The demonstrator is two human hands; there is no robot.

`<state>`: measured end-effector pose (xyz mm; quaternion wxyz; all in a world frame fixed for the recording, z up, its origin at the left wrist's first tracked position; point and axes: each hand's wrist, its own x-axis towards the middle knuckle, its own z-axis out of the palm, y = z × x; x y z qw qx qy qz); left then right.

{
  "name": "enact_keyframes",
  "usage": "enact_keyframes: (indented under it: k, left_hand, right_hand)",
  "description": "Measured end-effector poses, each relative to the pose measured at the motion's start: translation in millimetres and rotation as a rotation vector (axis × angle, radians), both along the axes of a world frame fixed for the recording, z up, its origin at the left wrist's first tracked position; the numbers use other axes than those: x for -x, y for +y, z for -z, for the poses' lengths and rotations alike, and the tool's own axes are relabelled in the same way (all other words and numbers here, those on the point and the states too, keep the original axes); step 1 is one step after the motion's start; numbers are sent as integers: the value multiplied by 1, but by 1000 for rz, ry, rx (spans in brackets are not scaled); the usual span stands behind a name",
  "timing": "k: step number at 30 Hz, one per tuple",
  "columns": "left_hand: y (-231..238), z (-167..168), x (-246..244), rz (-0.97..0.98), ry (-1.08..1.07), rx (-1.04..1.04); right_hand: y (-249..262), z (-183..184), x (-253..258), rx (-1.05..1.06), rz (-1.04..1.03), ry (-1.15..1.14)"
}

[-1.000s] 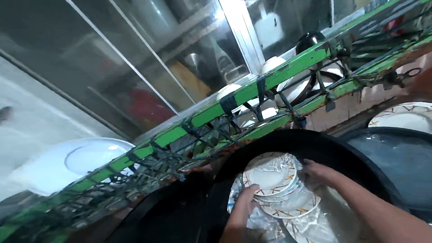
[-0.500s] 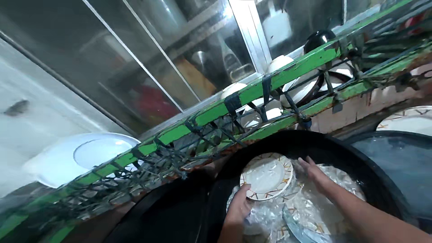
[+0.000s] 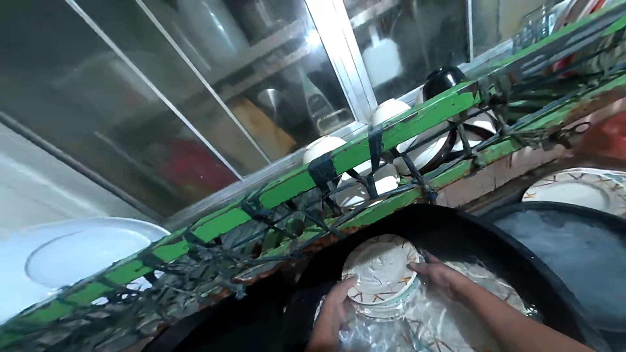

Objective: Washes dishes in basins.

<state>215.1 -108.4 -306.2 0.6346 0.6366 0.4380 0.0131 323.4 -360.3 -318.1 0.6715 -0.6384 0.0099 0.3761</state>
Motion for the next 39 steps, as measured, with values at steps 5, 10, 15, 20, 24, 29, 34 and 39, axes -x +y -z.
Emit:
enact_keyframes:
  k: [5, 10, 15, 20, 24, 29, 34, 39]
  left_hand:
    - [-12, 7, 6, -26, -166, 15]
    - [-38, -13, 35, -64, -154, 94]
    - [-64, -22, 63, -236, -317, 247]
    - [-77, -22, 84, -274, -408, 212]
    - [-89, -36, 101, -220, -442, 9]
    - [-110, -86, 122, -157, -372, -56]
    - [-127, -129, 138, -171, -359, -13]
    - [-136, -127, 133, -14, -395, -204]
  right_hand:
    - [-6, -5, -4, 257, -173, -66]
    - [-8, 2, 3, 28, 60, 74]
    - [-7, 3, 5, 241, -148, -120]
    - [-5, 3, 11, 70, -74, 65]
    - [5, 18, 12, 31, -279, -92]
    - [9, 12, 27, 83, -361, -132]
    - [8, -2, 36, -36, -541, -8]
    - [8, 8, 34, -136, -609, 51]
